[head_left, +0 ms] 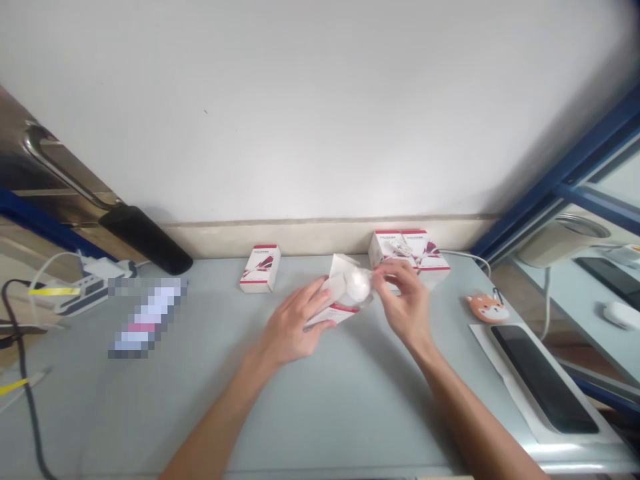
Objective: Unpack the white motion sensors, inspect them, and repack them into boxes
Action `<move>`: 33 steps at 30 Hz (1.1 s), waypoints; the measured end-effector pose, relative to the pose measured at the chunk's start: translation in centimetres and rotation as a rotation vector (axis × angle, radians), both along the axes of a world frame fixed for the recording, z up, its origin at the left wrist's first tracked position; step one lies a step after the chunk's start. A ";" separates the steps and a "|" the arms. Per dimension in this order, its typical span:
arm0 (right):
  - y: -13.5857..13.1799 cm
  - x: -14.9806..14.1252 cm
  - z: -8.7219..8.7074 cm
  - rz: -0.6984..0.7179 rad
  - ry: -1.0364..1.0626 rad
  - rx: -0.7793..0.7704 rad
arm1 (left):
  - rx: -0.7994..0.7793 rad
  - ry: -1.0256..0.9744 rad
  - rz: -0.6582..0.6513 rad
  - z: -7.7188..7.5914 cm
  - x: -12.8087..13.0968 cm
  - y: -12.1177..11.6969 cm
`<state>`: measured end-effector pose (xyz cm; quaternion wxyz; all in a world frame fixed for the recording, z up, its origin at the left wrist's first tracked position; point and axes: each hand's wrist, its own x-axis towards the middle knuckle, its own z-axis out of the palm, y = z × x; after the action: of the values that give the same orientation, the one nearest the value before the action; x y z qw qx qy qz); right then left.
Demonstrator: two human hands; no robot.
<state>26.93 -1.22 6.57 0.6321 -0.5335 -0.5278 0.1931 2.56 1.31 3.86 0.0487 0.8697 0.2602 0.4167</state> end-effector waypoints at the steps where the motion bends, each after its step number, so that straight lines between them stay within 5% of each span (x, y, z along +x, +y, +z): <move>1: 0.1 0.2 0.1 -0.001 0.092 -0.001 | -0.030 0.020 0.017 0.3 -0.2 0.0; 5: 0.5 1.0 0.3 -0.064 0.328 -0.018 | -0.211 0.148 0.133 0.9 -1.4 0.7; 12: 0.6 1.3 0.5 -0.106 0.510 -0.058 | 0.074 -0.043 0.414 0.7 -2.4 2.5; 14: 0.4 1.0 0.6 -0.078 0.584 -0.110 | -0.110 -0.178 0.302 1.0 -1.4 1.4; 18: 0.1 0.2 0.4 0.031 0.675 -0.249 | -0.934 -0.436 -0.173 1.1 1.9 -1.6; 21: -0.3 -0.5 0.2 0.130 0.619 -0.328 | -1.297 -0.613 -0.282 0.5 3.8 -2.8; 26: -0.5 -1.2 -0.1 0.360 0.308 -0.277 | -1.410 -0.858 -0.185 -0.1 3.9 -2.4; 33: -0.4 -0.4 -0.7 0.318 0.173 -0.201 | -1.666 -0.838 -0.376 -0.6 3.5 -2.3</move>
<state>26.48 -1.64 5.82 0.5804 -0.4851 -0.5271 0.3873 6.10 -0.95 3.27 0.8087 0.3626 0.2909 0.3606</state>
